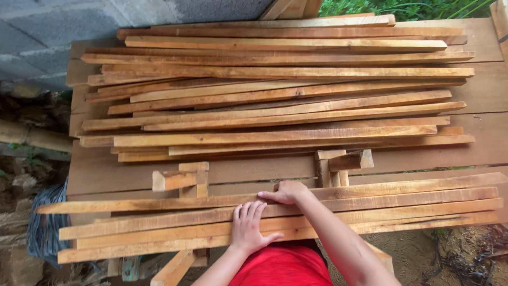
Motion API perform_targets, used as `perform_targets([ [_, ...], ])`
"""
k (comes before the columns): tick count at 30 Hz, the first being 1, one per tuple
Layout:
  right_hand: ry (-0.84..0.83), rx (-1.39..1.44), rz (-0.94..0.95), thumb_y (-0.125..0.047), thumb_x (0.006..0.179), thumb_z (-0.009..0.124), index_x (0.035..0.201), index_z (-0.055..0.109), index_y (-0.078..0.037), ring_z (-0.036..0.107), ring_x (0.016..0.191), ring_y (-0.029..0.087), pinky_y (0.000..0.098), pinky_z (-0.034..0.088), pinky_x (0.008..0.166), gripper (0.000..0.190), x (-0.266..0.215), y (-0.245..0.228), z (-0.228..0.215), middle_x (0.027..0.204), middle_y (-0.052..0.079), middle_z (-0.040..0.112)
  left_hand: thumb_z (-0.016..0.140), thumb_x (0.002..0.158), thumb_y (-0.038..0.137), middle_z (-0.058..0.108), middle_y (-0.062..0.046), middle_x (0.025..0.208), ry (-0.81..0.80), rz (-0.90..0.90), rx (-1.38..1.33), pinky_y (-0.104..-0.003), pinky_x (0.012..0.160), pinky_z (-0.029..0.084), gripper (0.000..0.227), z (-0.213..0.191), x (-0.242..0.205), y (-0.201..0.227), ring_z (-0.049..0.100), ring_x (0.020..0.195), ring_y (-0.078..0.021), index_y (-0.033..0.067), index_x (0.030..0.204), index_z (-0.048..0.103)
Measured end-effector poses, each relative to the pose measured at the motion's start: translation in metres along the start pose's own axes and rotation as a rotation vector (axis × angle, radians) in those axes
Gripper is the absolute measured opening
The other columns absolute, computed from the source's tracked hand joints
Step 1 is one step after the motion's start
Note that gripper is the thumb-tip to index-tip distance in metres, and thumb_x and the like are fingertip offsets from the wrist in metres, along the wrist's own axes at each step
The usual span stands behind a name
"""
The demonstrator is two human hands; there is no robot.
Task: Organizing and stacking long wooden slats on a workbench in a workshop.
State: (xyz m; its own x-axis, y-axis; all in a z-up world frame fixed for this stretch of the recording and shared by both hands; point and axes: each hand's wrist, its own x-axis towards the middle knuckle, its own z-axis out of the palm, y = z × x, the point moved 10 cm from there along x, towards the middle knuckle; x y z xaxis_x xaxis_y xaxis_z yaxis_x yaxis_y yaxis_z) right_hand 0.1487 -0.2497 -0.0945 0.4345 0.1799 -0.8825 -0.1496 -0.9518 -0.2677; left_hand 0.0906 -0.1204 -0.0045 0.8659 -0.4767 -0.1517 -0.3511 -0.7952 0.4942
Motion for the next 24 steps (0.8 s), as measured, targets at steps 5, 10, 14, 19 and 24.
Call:
perform_targets([
  [5, 0.341, 0.449, -0.010, -0.066, 0.086, 0.060, 0.114, 0.076, -0.014, 0.073, 0.104, 0.030, 0.0408, 0.056, 0.091, 0.061, 0.020, 0.013, -0.041, 0.110, 0.013, 0.077, 0.069, 0.086, 0.054, 0.071, -0.004, 0.109, 0.032, -0.285, -0.226, -0.046, 0.106, 0.038, 0.043, 0.009, 0.071, -0.048, 0.063, 0.109, -0.0250, 0.0145, 0.104, 0.070],
  [10, 0.867, 0.642, -0.159, -0.040, 0.091, 0.070, 0.099, 0.078, -0.011, 0.076, 0.083, 0.025, 0.0371, 0.059, 0.075, 0.031, 0.049, 0.028, -0.144, 0.095, 0.009, 0.079, 0.067, 0.094, 0.042, 0.074, -0.006, 0.112, 0.271, -0.299, -0.244, -0.050, 0.106, 0.038, 0.034, -0.012, 0.197, -0.108, 0.066, 0.110, -0.0242, 0.0112, 0.109, 0.070],
  [14, 1.210, 0.531, -0.163, -0.037, 0.093, 0.073, 0.105, 0.075, -0.011, 0.068, 0.103, 0.027, 0.0417, 0.053, 0.091, 0.029, 0.071, 0.055, -0.237, 0.105, 0.009, 0.075, 0.063, 0.095, 0.046, 0.065, -0.007, 0.130, 0.214, -0.278, -0.085, -0.047, 0.108, 0.041, 0.047, -0.049, 0.293, -0.156, 0.057, 0.125, -0.0266, 0.0104, 0.126, 0.063],
  [19, 1.294, 0.054, -0.080, -0.042, 0.092, 0.072, 0.129, 0.062, -0.005, 0.050, 0.132, 0.033, 0.0491, 0.037, 0.111, 0.053, 0.100, 0.081, -0.319, 0.138, 0.013, 0.059, 0.060, 0.096, 0.044, 0.058, -0.004, 0.143, 0.063, -0.254, 0.080, -0.049, 0.113, 0.037, 0.053, -0.064, 0.374, -0.220, 0.050, 0.134, -0.0258, 0.0128, 0.138, 0.056],
  [24, 1.203, -0.293, 0.041, -0.052, 0.081, 0.070, 0.135, 0.054, -0.006, 0.049, 0.131, 0.034, 0.0624, 0.029, 0.110, 0.072, 0.116, 0.086, -0.349, 0.135, 0.011, 0.057, 0.061, 0.092, 0.040, 0.044, -0.005, 0.156, 0.140, -0.074, 0.346, -0.055, 0.113, 0.025, 0.066, -0.044, 0.420, -0.255, 0.036, 0.142, -0.0320, 0.0105, 0.148, 0.043],
])
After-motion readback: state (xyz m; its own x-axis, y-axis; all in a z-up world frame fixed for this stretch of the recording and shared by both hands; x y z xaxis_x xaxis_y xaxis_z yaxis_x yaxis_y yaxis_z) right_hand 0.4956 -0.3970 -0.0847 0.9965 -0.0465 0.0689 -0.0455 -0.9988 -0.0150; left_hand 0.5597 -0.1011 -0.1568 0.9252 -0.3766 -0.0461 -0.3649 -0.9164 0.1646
